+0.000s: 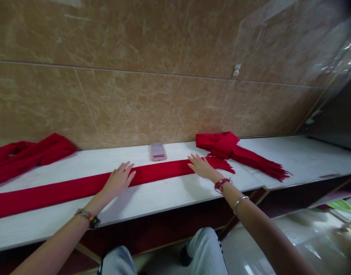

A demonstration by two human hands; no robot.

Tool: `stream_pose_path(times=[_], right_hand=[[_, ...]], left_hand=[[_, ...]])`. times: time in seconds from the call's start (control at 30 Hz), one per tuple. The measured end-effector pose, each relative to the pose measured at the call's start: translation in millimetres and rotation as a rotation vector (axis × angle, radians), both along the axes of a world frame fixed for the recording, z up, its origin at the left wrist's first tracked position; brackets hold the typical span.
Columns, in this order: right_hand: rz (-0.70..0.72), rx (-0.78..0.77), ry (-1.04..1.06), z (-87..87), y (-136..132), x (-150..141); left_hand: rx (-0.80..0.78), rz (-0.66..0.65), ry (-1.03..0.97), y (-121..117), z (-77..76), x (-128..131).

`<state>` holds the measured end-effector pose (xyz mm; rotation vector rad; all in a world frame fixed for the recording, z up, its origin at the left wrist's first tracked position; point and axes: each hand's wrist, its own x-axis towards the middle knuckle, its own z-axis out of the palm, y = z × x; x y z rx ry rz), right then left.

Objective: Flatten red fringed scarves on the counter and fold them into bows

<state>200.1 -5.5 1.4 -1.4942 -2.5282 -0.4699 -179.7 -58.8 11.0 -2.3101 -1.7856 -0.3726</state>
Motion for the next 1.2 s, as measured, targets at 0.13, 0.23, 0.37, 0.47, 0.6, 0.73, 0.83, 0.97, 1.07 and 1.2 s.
stream_pose_path(times=[0.13,0.23,0.37,0.47,0.6,0.73,0.83,0.97,1.07,1.2], right_hand=[[0.130,-0.169,0.048,3.7,0,-45],[0.101,-0.164,0.010,-1.4,4,-26],[-0.071,-0.182,-0.072,-8.6,13,43],[-0.167,-0.174,-0.141,-13.5,15,88],[-0.187,-0.096,-0.144,-19.9,9,109],[-0.123,-0.057,-0.132,-26.8,1,105],[-0.070,-0.033,-0.083,-32.1,-4,100],[-0.188,0.029,0.041,-28.8,-4,85],[-0.187,0.091,0.135,-15.1,-3,47],[0.084,0.024,0.202,0.4,-14,-35]], left_hand=[[-0.090,-0.081,0.073,12,-6.6,43],[-0.151,-0.102,0.115,11,-14.2,41],[-0.167,-0.086,0.127,9,-15.5,27],[-0.187,-0.071,0.126,9,-13.6,20],[-0.215,-0.050,0.117,6,-12.7,5],[-0.289,-0.076,0.121,-2,-12.2,-18],[-0.309,-0.084,0.125,-13,-11.0,-31],[-0.239,-0.094,0.118,-26,-9.7,-35],[-0.177,-0.101,0.116,-29,-9.9,-29],[-0.157,-0.064,0.137,-31,-8.9,-14]])
